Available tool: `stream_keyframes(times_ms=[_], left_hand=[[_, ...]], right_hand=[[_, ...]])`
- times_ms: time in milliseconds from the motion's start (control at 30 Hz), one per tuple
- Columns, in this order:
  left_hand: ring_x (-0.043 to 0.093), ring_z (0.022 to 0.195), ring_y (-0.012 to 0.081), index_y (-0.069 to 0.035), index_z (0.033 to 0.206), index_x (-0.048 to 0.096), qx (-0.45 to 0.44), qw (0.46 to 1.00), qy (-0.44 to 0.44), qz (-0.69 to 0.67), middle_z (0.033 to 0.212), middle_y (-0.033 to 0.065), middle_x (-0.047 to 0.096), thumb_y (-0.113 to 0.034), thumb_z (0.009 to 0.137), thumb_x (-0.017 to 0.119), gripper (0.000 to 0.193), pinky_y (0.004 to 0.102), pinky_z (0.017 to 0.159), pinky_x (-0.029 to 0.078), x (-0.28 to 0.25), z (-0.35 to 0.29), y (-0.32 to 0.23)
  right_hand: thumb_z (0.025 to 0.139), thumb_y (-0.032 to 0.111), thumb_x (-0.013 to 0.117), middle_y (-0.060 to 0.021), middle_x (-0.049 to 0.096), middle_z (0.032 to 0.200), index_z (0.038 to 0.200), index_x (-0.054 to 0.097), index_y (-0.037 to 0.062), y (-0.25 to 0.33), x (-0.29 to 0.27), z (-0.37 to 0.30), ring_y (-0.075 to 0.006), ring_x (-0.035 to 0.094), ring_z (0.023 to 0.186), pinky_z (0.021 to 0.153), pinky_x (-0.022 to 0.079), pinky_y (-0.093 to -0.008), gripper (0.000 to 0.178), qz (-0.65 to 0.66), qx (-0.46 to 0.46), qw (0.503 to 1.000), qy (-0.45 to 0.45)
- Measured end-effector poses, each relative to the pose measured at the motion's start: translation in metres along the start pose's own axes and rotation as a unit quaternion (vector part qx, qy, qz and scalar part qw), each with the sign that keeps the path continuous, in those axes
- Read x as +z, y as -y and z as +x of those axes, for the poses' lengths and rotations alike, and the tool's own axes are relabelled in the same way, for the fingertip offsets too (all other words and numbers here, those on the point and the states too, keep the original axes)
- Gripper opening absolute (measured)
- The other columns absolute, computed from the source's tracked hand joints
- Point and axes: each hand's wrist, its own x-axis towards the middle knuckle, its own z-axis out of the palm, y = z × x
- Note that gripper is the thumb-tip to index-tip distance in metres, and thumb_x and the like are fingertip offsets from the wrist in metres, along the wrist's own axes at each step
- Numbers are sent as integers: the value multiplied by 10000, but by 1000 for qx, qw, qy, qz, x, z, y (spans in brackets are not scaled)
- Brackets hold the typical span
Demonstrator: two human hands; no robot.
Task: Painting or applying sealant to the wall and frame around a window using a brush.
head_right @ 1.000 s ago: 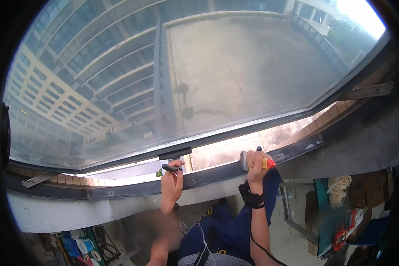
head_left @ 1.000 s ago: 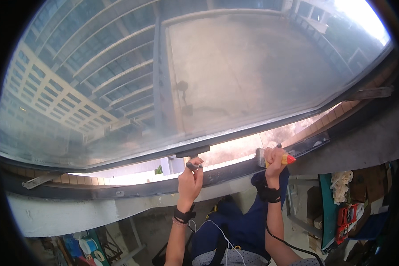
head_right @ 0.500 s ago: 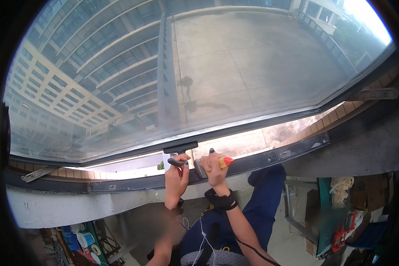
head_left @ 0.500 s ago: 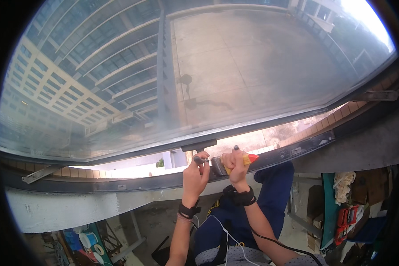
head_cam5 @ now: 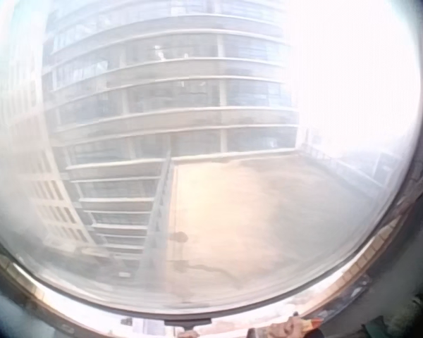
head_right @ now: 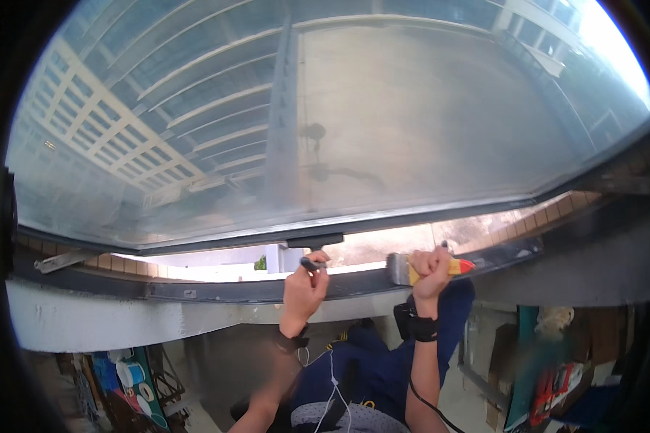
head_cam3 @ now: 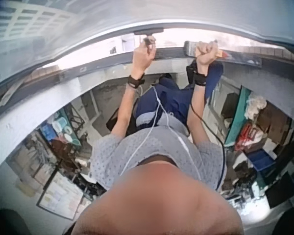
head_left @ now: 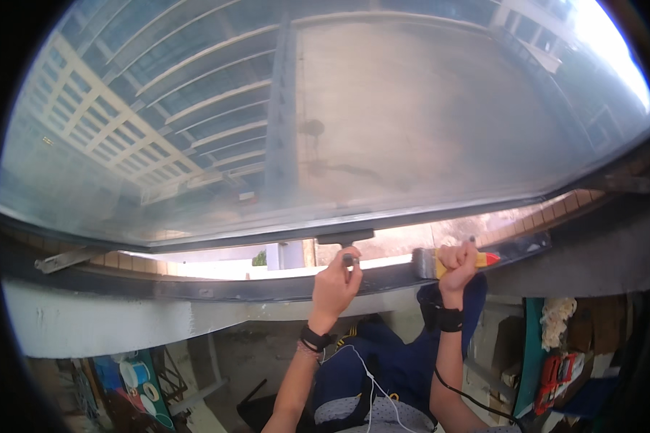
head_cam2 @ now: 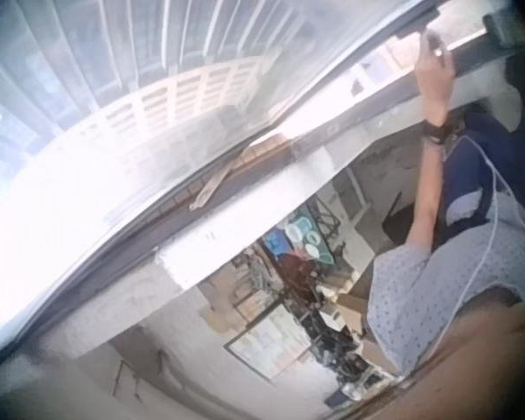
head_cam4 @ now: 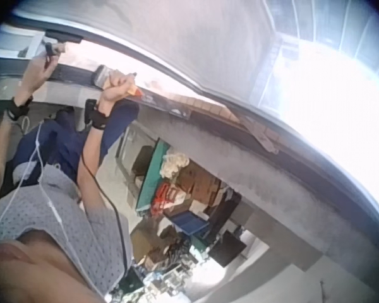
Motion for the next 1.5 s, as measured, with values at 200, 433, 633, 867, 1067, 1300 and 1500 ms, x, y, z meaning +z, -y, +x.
stream_keyframes(times_ms=[200, 433, 633, 867, 1067, 1300, 1500], left_hand=[[644, 643, 256, -101, 1064, 543, -47, 996, 81, -9, 870, 115, 644, -132, 815, 602, 258, 340, 567, 508, -9, 1, -13], [492, 445, 208, -143, 1011, 566, 6, 999, -9, -38, 512, 57, 451, -131, 795, 625, 225, 311, 442, 392, -13, -6, -13], [642, 743, 273, -82, 1079, 512, -13, 998, 57, -16, 903, 93, 647, -104, 793, 626, 309, 322, 599, 518, -16, -3, -13], [633, 729, 283, -71, 1067, 528, -11, 999, 45, 1, 864, 100, 643, -91, 788, 629, 298, 322, 597, 515, -13, -1, -13], [627, 677, 289, -81, 1074, 526, -27, 998, 54, 4, 827, 100, 646, -98, 783, 633, 310, 331, 562, 506, -10, -3, -10], [611, 652, 319, -83, 1077, 521, -45, 996, 75, -9, 828, 124, 639, -154, 809, 616, 294, 363, 571, 493, -14, -1, -19], [617, 624, 275, -50, 1053, 564, -23, 998, 52, -9, 872, 125, 631, -197, 828, 610, 273, 363, 560, 476, -12, -8, -10]], right_hand=[[976, 262, 333, 58, 151, 460, 600, 207, 171, 2, -17, 0, -55, 105, 412, 412, 135, -244, 407, 29, -5, 997, -69], [984, 265, 317, 65, 130, 449, 595, 201, 186, 0, -13, -10, -55, 78, 397, 408, 154, -237, 414, 20, -3, 999, -46], [981, 260, 333, 63, 129, 451, 599, 202, 183, 1, -9, -4, -58, 77, 406, 429, 167, -241, 411, 9, -11, 999, -47], [984, 262, 329, 57, 143, 451, 606, 217, 177, 1, -12, -1, -59, 80, 412, 432, 175, -243, 403, 21, -14, 999, -19], [992, 258, 315, 52, 159, 462, 615, 217, 170, 0, -18, -1, -62, 101, 426, 453, 189, -245, 399, 40, -17, 998, 43], [969, 245, 335, 50, 139, 445, 582, 190, 164, 0, -15, 0, -72, 80, 410, 426, 157, -259, 422, 38, -28, 999, -10], [970, 301, 350, 54, 149, 442, 585, 212, 173, -2, -18, -2, -75, 101, 412, 427, 146, -266, 429, 48, -8, 997, -56]])
